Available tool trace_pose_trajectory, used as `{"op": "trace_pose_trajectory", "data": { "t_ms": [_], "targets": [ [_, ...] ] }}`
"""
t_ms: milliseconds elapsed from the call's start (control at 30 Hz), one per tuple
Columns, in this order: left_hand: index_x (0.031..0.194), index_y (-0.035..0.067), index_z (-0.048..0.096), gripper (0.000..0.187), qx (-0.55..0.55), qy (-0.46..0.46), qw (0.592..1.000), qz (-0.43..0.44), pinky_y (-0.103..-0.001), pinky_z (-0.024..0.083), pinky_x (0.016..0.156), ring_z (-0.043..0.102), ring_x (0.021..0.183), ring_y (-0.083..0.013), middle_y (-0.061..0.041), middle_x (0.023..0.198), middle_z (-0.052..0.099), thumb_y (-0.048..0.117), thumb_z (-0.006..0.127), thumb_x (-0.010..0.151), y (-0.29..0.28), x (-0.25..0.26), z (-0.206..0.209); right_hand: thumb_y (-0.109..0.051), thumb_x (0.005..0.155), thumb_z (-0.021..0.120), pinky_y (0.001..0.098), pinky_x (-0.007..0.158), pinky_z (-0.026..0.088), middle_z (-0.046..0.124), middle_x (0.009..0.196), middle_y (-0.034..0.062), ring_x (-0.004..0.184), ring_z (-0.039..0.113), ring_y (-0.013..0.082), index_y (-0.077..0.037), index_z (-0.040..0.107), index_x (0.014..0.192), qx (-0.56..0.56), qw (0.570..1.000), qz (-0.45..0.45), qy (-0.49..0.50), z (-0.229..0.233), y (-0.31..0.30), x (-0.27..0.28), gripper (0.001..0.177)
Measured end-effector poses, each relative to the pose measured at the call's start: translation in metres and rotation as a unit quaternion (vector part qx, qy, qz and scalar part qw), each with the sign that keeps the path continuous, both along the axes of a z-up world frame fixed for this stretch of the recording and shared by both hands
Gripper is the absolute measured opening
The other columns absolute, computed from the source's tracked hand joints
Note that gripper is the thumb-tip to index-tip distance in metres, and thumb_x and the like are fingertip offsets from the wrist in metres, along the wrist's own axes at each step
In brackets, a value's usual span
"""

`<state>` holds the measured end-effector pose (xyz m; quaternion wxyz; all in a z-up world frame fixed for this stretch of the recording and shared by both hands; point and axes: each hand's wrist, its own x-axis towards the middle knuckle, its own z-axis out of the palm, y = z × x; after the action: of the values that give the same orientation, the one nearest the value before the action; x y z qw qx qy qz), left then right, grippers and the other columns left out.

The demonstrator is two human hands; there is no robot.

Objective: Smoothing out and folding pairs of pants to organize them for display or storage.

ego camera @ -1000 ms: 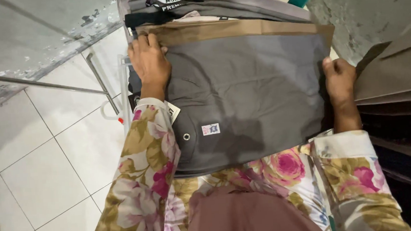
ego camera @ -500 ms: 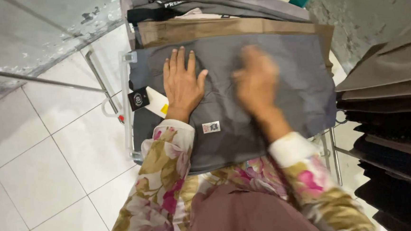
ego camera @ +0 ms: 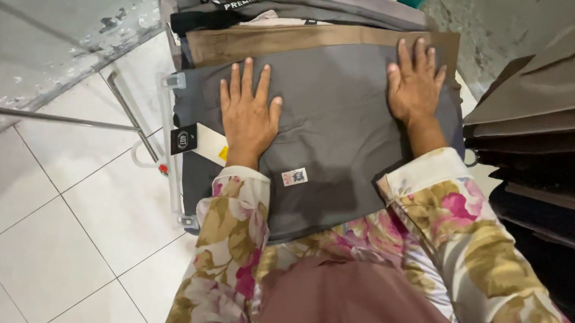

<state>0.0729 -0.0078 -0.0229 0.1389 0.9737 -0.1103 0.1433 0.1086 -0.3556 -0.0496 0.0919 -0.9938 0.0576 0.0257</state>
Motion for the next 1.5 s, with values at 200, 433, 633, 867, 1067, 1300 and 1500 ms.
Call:
{"op": "trace_pose_trajectory", "data": {
  "t_ms": [200,433,633,867,1067,1300,1500],
  "targets": [
    [0.133,0.007,0.062,0.043,-0.069,-0.036,0.997,-0.013,-0.048,0.043,0.106,0.06,0.124,-0.0353,-0.015,0.126,0.065,0.016,0.068,0.091,0.016,0.023,-0.023,-0.05,0.112,0.061,0.0753,0.112,0.018,0.031,0.161,0.032,0.147,0.021,0.0523,0.01,0.056,0.15,-0.141,0.972,-0.084,-0.167,-0.066,-0.006,0.017,0.071],
    [0.153,0.02,0.049,0.047,-0.028,0.097,0.995,0.02,-0.056,0.025,0.115,0.034,0.149,-0.0302,-0.006,0.165,0.037,0.037,0.037,0.111,0.002,0.031,-0.031,-0.024,0.095,0.052,0.0752,0.118,0.014,0.04,0.165,0.0051,0.154,0.027,0.0345,-0.015,0.046,0.156,0.033,0.947,0.294,-0.127,0.007,0.182,-0.032,0.062],
    [0.156,0.01,0.048,0.083,0.007,0.006,1.0,-0.023,-0.063,0.022,0.116,0.035,0.148,-0.0396,-0.019,0.164,0.036,0.069,0.053,0.097,-0.004,0.018,-0.01,-0.059,0.101,0.056,0.0661,0.119,0.007,0.024,0.171,0.0052,0.157,0.014,0.0295,-0.036,0.032,0.164,-0.016,0.967,0.207,-0.146,-0.013,0.084,-0.002,0.071],
    [0.158,0.01,0.047,0.07,0.016,0.03,0.999,0.02,-0.057,0.019,0.12,0.03,0.152,-0.033,-0.011,0.167,0.03,0.045,0.06,0.099,-0.01,0.014,-0.007,-0.052,0.107,0.024,0.0664,0.12,0.016,0.01,0.173,0.0023,0.156,0.016,0.0324,-0.037,0.018,0.164,0.05,0.99,-0.093,0.092,0.005,-0.042,0.016,0.059],
    [0.158,0.012,0.046,0.064,0.023,0.046,0.998,0.032,-0.056,0.018,0.121,0.028,0.152,-0.032,-0.01,0.167,0.029,0.038,0.055,0.1,-0.008,0.016,-0.012,-0.02,0.101,0.057,0.0512,0.091,0.042,0.06,0.124,0.0228,0.104,0.06,0.0426,-0.013,0.064,0.132,0.067,0.982,-0.072,-0.163,-0.05,-0.087,0.026,0.032],
    [0.156,0.012,0.047,0.064,0.025,0.027,0.999,0.027,-0.057,0.02,0.12,0.032,0.151,-0.0326,-0.01,0.166,0.032,0.038,0.058,0.099,-0.011,0.017,-0.009,-0.013,0.088,0.079,0.0287,0.071,0.054,0.073,0.085,0.0054,0.072,0.063,0.0169,-0.002,0.075,0.097,0.314,0.913,-0.136,-0.221,-0.058,-0.123,0.049,0.015],
    [0.16,0.011,0.044,0.066,0.031,0.051,0.998,0.011,-0.057,0.018,0.121,0.029,0.152,-0.033,-0.01,0.168,0.029,0.038,0.058,0.101,-0.007,0.016,-0.008,-0.016,0.079,0.081,0.0349,0.05,0.051,0.067,0.061,0.0093,0.051,0.054,0.0189,0.003,0.071,0.071,0.173,0.936,-0.172,-0.256,-0.128,-0.172,0.083,0.023]
  ]
}}
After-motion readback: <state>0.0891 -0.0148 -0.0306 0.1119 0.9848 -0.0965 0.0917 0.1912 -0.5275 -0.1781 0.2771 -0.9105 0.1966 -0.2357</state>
